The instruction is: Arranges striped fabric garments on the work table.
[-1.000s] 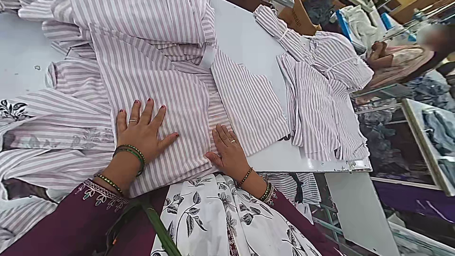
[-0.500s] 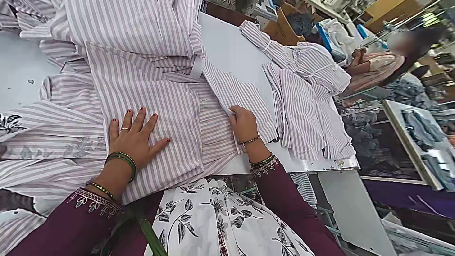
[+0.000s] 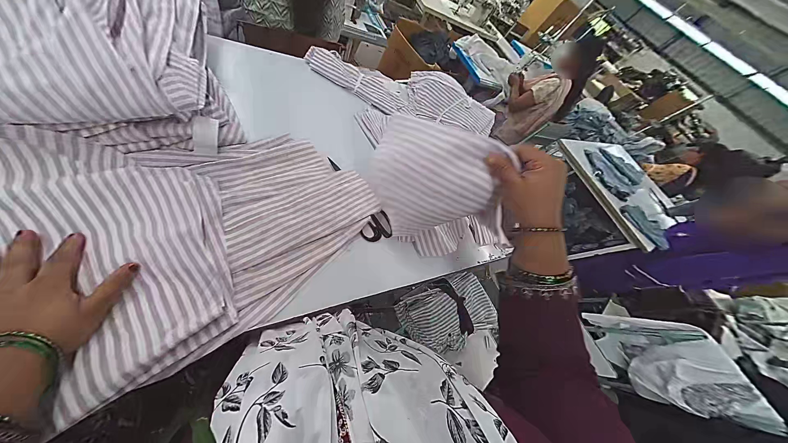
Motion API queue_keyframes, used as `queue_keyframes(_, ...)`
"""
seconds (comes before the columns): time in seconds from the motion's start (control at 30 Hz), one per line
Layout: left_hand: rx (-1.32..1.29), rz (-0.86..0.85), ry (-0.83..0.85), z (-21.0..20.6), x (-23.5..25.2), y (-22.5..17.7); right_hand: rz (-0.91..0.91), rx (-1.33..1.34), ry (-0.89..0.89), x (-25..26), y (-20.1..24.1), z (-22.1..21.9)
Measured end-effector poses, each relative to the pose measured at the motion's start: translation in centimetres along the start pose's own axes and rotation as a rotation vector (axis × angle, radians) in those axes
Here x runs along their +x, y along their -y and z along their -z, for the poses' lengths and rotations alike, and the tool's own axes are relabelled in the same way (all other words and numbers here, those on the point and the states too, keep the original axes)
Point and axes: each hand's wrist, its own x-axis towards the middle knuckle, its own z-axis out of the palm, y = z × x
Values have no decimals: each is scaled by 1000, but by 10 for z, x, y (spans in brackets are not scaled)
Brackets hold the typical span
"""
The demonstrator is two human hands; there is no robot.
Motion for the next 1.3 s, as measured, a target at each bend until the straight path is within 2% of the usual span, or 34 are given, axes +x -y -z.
queue_keyframes(0.1,-224,-21,-59,-13,6,10,70,-224,-174,29,-55,47)
queue_keyframes(0.17,-155,17,0,0,4,-7,112,-320,-164,38,-87,53)
queue_keyframes(0.23,-41,112,105,27,-3,-55,61,-363,6,46,-121,37)
queue_keyframes(0.3,-93,84,-14,30,-11,-56,-42,-335,291,44,-150,4)
queue_keyframes(0.37,-131,213,-171,43,-22,-68,12,-180,444,31,-158,-43)
queue_keyframes(0.43,-175,468,-223,69,-32,-105,93,45,527,5,-141,-82)
queue_keyframes(0.5,-267,617,-195,88,-32,-123,219,237,556,-25,-109,-111)
queue_keyframes(0.6,-417,575,-169,104,-19,-120,418,481,544,-58,-56,-140)
queue_keyframes(0.67,-400,524,-136,112,-15,-103,510,602,563,-72,-26,-150)
queue_keyframes(0.77,-136,454,-56,122,-19,-48,602,667,624,-81,12,-156)
queue_keyframes(0.83,9,358,-206,124,-31,7,634,686,666,-83,29,-160)
queue_keyframes(0.87,44,367,-295,126,-42,30,641,690,687,-85,37,-163)
queue_keyframes(0.9,66,469,-328,132,-55,39,648,693,709,-86,47,-166)
queue_keyframes(0.93,20,632,-317,143,-70,35,661,699,729,-87,59,-168)
queue_keyframes(0.97,-53,724,-367,149,-87,37,680,707,740,-88,73,-171)
queue_keyframes(1.07,-389,888,-535,148,-122,56,750,769,694,-90,125,-185)
queue_keyframes(1.1,-520,973,-515,148,-126,50,767,796,671,-93,145,-190)
queue_keyframes(1.2,-823,1138,-258,150,-118,50,873,808,618,-108,203,-210)
queue_keyframes(1.27,-884,1085,-91,139,-109,70,974,694,685,-123,230,-224)
queue_keyframes(1.3,-884,1052,-38,132,-102,82,1005,586,815,-130,240,-226)
